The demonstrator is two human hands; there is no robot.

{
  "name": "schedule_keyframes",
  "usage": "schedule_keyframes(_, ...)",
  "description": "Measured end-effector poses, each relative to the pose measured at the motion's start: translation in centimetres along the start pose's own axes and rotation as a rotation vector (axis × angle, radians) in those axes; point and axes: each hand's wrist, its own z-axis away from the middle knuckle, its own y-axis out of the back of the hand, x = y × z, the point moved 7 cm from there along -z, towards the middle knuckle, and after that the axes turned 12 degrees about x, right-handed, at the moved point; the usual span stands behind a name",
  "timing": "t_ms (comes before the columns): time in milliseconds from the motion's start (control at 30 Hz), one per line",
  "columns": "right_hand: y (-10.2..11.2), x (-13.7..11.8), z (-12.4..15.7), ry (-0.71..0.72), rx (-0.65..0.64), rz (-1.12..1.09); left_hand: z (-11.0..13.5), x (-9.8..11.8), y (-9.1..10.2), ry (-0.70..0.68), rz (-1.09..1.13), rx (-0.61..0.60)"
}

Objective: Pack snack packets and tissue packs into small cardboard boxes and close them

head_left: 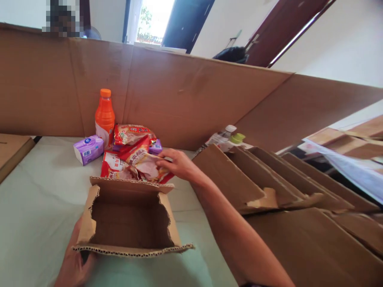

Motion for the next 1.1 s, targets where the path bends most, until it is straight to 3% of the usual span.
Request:
schedule_keyframes(67, 3.1, 1.1, 4.1, -0.052, 0.079, 0.043, -0.3, 0.2, 0.0, -0.015, 0.039, -0.039)
schedule_keyframes(133, 4.7, 2.9, 8.3, -0.149, 0.074, 0.041, -0.7, 0.5, -0.1, -0.018, 0.061, -0.063)
schedule_keyframes(233, 4.1, 6.2, 13.8, -0.359, -0.077, -0.009, -1.0, 0.8, 0.2, 0.002, 0.078, -0.016)
schedule_keyframes(300, 3.0, 7.9, 16.0, -0.461, -0.142, -0.019, -1.1, 1.2, 0.6, 0.021, 0.099, 0.035)
schedule_keyframes(400, 1.7, 9.1, 16.7, -0.522, -0.139, -0.038, -1.2, 2.7, 1.8, 0.002, 0.165, 0.107)
schedule_keyframes(533, 0.3, 9.3, 16.2, -0.567, -0.140, -0.111, -1.8, 7.3, 5.3, -0.164, 0.271, 0.234)
schedule_keyframes(633, -0.2, 8.9, 16.4, -0.574, -0.118, -0.141, -2.3, 12.0, 7.3, -0.334, 0.206, 0.227)
schedule_keyframes(733, 1.1, 8.3, 17.1, -0.563, 0.001, -0.087, -2.9, 16.7, 7.8, -0.543, 0.031, 0.138)
schedule_keyframes(833, 4.9, 6.0, 17.5, -0.543, 0.250, -0.006, -3.5, 20.1, 7.3, -0.751, -0.131, 0.001)
schedule_keyframes(967, 11.6, -2.2, 17.4, -0.370, 0.888, -0.087, -4.2, 21.4, 6.1, -0.884, -0.304, -0.127)
schedule_keyframes(1033, 12.4, -7.1, 16.6, -0.214, 1.063, -0.153, -4.5, 21.1, 5.7, -0.874, -0.371, -0.124)
schedule_keyframes(1100, 11.1, -11.3, 14.8, -0.066, 1.043, -0.154, -4.5, 20.7, 5.4, -0.856, -0.428, -0.087)
